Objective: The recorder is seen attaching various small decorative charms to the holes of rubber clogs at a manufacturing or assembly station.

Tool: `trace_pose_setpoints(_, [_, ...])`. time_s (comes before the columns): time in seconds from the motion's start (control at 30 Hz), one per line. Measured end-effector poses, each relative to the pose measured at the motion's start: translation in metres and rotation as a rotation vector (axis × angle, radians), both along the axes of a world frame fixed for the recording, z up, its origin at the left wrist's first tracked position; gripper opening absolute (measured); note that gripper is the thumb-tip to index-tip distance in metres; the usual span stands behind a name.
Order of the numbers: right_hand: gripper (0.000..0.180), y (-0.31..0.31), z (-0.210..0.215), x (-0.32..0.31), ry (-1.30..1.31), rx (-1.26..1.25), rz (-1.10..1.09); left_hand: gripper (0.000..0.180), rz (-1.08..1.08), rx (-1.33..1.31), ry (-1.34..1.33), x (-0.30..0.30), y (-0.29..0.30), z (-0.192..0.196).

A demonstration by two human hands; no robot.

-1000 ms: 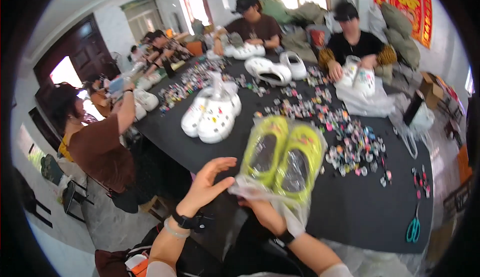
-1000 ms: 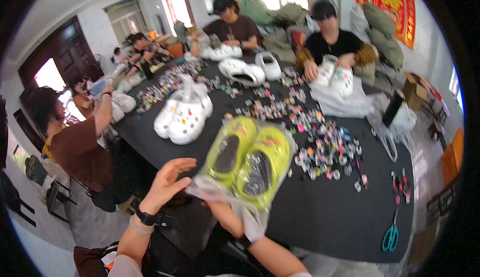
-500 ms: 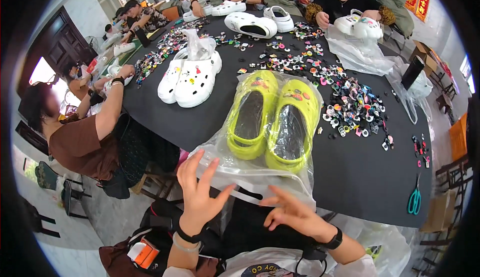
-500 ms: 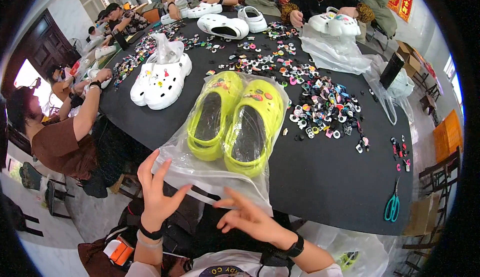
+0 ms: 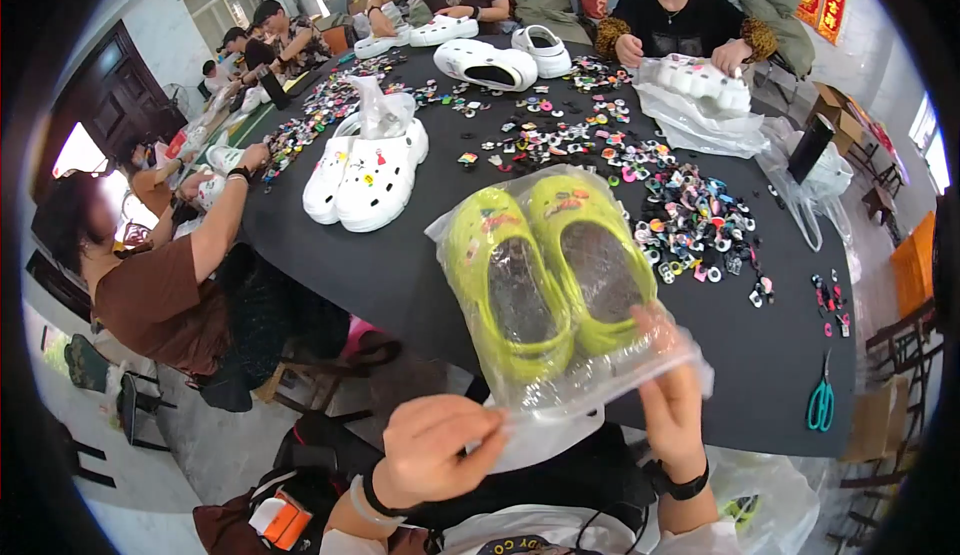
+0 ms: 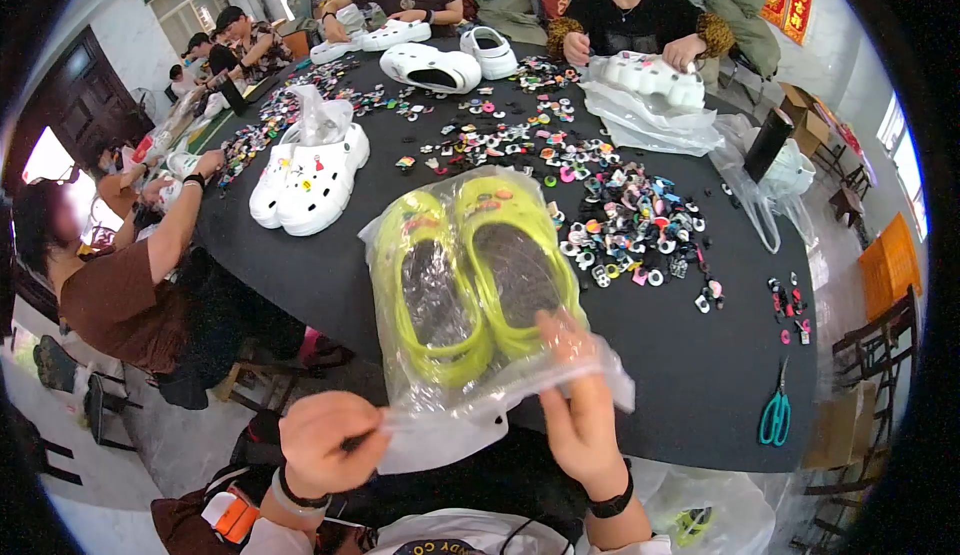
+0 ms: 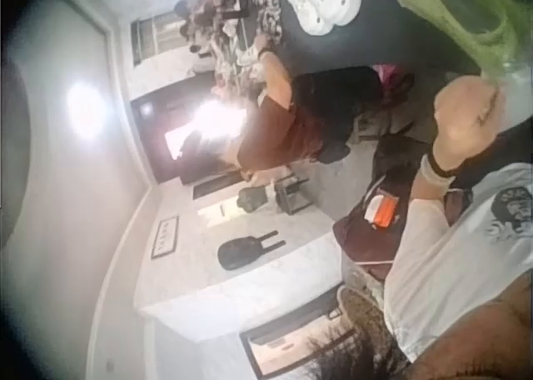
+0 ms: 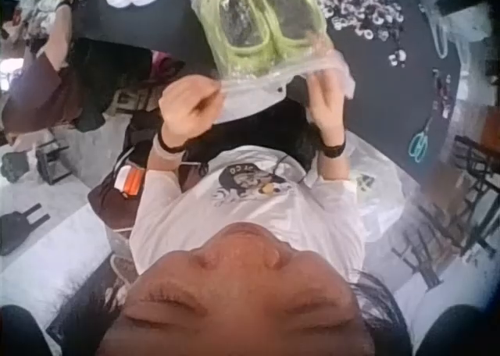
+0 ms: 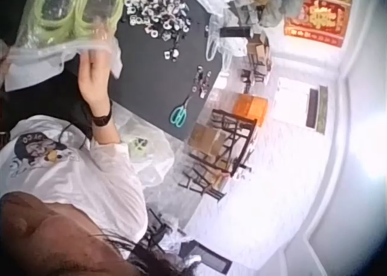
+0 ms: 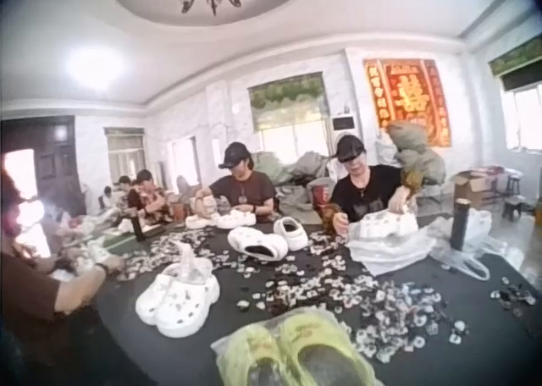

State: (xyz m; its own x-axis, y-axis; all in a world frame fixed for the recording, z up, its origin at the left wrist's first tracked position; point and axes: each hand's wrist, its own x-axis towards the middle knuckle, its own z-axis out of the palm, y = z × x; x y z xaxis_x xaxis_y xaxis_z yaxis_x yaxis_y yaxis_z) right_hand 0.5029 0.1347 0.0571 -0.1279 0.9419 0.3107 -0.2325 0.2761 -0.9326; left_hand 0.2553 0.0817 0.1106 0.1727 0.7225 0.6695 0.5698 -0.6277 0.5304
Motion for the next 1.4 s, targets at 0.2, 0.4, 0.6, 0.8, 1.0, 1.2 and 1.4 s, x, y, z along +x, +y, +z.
trace_pose_setpoints(0.2, [0.049, 0.028, 0.035, -0.028, -1.162, 0.403, -0.232, 0.016, -0.045, 0.018, -0.013, 0.037, -0.007, -0.012])
trace_pose_setpoints(0.4, [0.042, 0.082, 0.026, -0.055, -1.382, 0.304, -0.164, 0.020, -0.203, -0.064, 0.000, 0.061, -0.001, -0.021])
trace_pose_setpoints(0.6, [0.031, 0.065, 0.026, -0.045, -1.342, 0.358, -0.036, 0.035, -0.083, -0.081, 0.043, 0.005, 0.009, -0.014])
trace_pose_setpoints(0.8, [0.029, 0.002, 0.034, 0.001, -1.349, 0.574, 0.101, 0.058, 0.256, -0.259, 0.016, -0.085, 0.050, -0.018])
trace_pose_setpoints(1.0, [0.044, -0.028, -0.005, 0.016, -1.249, 0.854, 0.052, 0.039, -0.272, -1.121, -0.415, -0.097, 0.047, -0.029])
trace_pose_setpoints(1.2, [0.042, -0.048, -0.002, 0.020, -1.264, 0.851, 0.051, 0.011, -0.008, -0.810, -0.634, -0.093, 0.030, -0.043])
trace_pose_setpoints(1.4, [0.037, -0.060, -0.030, 0.021, -1.118, 0.847, -0.038, 0.034, -0.050, -0.500, -0.804, -0.164, 0.010, -0.036])
